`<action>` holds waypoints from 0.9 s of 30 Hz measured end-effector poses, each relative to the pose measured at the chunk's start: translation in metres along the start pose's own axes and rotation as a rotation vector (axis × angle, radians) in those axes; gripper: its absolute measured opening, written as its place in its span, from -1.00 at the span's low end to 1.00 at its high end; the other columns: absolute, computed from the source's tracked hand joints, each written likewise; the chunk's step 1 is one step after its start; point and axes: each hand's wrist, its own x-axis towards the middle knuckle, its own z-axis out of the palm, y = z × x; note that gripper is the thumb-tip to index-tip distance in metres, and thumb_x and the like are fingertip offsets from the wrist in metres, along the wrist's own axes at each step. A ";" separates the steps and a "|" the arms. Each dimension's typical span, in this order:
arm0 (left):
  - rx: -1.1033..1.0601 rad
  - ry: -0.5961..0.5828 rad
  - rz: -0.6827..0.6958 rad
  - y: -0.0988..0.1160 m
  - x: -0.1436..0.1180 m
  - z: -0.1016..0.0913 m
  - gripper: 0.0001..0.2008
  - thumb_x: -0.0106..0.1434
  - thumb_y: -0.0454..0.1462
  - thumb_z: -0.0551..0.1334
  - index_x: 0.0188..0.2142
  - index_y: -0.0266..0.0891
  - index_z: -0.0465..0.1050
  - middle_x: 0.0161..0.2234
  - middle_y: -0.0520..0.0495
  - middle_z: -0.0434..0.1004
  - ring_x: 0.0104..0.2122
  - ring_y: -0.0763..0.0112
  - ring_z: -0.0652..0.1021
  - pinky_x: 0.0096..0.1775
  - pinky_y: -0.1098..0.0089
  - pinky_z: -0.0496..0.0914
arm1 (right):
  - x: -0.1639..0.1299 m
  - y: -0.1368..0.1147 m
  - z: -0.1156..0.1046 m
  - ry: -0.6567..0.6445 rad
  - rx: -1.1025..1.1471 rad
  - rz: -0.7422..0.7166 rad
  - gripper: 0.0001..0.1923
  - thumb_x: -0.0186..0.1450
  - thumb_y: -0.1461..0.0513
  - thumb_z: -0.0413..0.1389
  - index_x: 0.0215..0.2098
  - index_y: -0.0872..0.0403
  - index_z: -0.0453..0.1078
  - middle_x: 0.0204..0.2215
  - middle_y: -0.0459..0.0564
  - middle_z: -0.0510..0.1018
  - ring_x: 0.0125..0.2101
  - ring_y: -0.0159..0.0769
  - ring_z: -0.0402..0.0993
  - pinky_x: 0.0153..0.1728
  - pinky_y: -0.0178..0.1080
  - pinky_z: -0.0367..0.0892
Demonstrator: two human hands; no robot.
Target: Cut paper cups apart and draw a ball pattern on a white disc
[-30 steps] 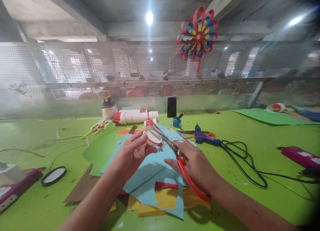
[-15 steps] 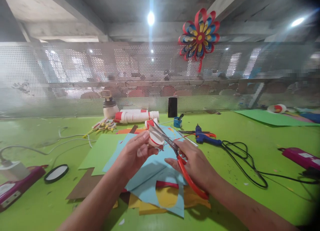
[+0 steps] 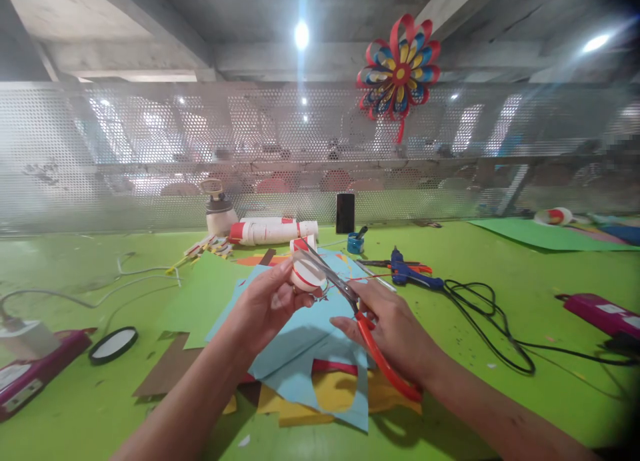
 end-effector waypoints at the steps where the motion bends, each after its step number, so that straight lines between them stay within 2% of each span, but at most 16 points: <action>1: -0.011 0.005 -0.003 0.000 0.000 0.000 -0.81 0.21 -0.24 0.31 -0.24 -0.34 0.55 -0.40 -0.10 0.59 -0.40 0.41 0.58 -0.43 0.51 0.46 | 0.000 0.000 0.000 0.000 0.004 -0.004 -0.67 0.28 0.00 0.16 -0.17 0.08 0.41 -0.36 -0.01 0.43 -0.41 -0.25 0.33 -0.35 -0.19 0.30; 9: -0.025 0.005 -0.002 0.002 0.001 0.000 -0.77 0.25 -0.20 0.27 -0.29 -0.38 0.53 -0.44 -0.14 0.57 -0.46 0.39 0.56 -0.42 0.47 0.46 | -0.001 0.001 0.001 0.008 -0.009 0.006 -0.62 0.28 0.00 0.15 -0.09 0.09 0.40 -0.33 0.03 0.44 -0.34 -0.18 0.36 -0.28 -0.12 0.33; 14: -0.024 0.019 -0.014 0.005 0.000 0.002 -0.74 0.29 -0.19 0.22 -0.22 -0.39 0.52 -0.40 -0.19 0.58 -0.44 0.36 0.57 -0.42 0.46 0.45 | -0.001 0.000 -0.001 -0.015 -0.002 0.021 -0.63 0.29 -0.02 0.13 -0.14 0.10 0.42 -0.36 0.02 0.43 -0.36 -0.18 0.35 -0.30 -0.12 0.33; 18: -0.006 0.000 -0.005 0.006 -0.001 0.003 -0.73 0.29 -0.17 0.21 -0.25 -0.39 0.52 -0.42 -0.19 0.56 -0.45 0.36 0.56 -0.44 0.46 0.43 | -0.001 0.002 -0.001 -0.006 -0.036 -0.009 -0.62 0.30 -0.03 0.12 -0.16 0.11 0.43 -0.40 0.02 0.43 -0.39 -0.18 0.34 -0.32 -0.12 0.32; 23: 0.001 0.005 0.001 0.007 -0.001 0.003 -0.72 0.30 -0.17 0.19 -0.23 -0.39 0.52 -0.41 -0.19 0.55 -0.45 0.38 0.54 -0.45 0.47 0.41 | -0.001 0.003 0.000 0.011 -0.011 -0.037 -0.60 0.28 -0.02 0.16 -0.09 0.10 0.42 -0.35 0.05 0.51 -0.37 -0.19 0.40 -0.27 -0.12 0.35; 27: -0.007 0.008 0.003 0.007 -0.001 0.004 -0.74 0.26 -0.17 0.24 -0.24 -0.39 0.52 -0.44 -0.16 0.55 -0.48 0.39 0.54 -0.47 0.48 0.40 | -0.001 0.001 0.000 0.014 -0.002 -0.040 -0.62 0.27 -0.04 0.16 -0.17 0.09 0.44 -0.38 0.03 0.50 -0.38 -0.19 0.40 -0.30 -0.15 0.33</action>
